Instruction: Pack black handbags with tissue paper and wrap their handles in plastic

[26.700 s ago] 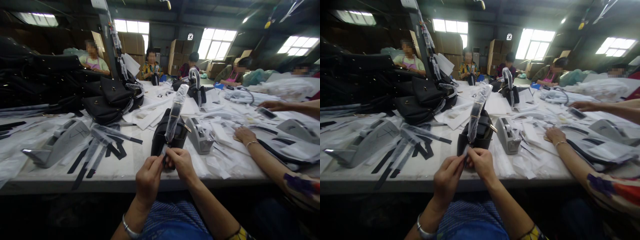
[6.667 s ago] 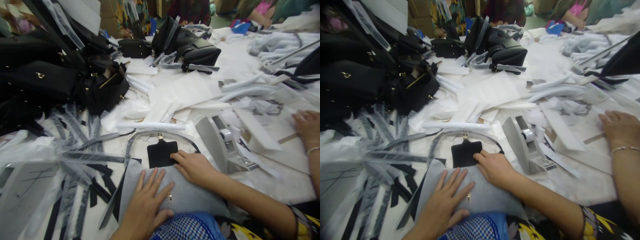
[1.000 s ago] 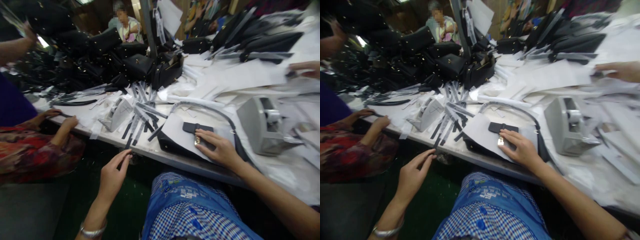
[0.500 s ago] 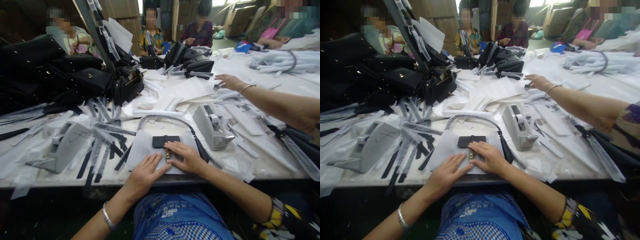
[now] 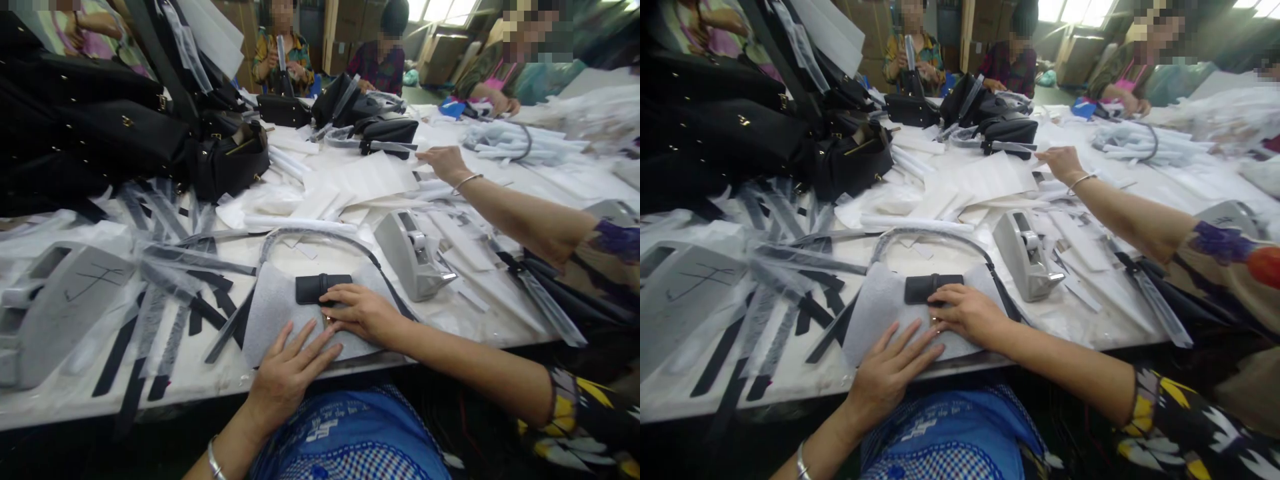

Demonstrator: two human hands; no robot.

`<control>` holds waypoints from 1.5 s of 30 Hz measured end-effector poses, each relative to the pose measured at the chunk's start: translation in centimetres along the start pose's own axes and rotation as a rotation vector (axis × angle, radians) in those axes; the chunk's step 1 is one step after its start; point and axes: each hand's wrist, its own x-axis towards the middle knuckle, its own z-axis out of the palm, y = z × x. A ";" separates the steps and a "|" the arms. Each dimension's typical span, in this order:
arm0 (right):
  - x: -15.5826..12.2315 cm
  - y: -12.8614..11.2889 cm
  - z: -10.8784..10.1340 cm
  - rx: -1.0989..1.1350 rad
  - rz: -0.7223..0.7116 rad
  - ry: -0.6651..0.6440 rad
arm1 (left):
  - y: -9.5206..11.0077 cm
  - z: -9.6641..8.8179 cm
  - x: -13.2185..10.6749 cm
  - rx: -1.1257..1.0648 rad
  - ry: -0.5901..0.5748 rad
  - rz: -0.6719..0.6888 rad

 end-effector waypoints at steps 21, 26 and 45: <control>2.9 -0.1 -1.9 -0.288 -0.241 -0.259 | -0.7 0.2 0.8 0.150 0.085 0.097; 3.0 -0.6 -0.6 -0.336 -0.172 -0.294 | -0.9 0.4 1.0 0.174 0.114 0.122; 17.1 13.7 -7.6 -0.610 0.189 -0.246 | -2.4 1.7 0.4 0.353 0.161 0.237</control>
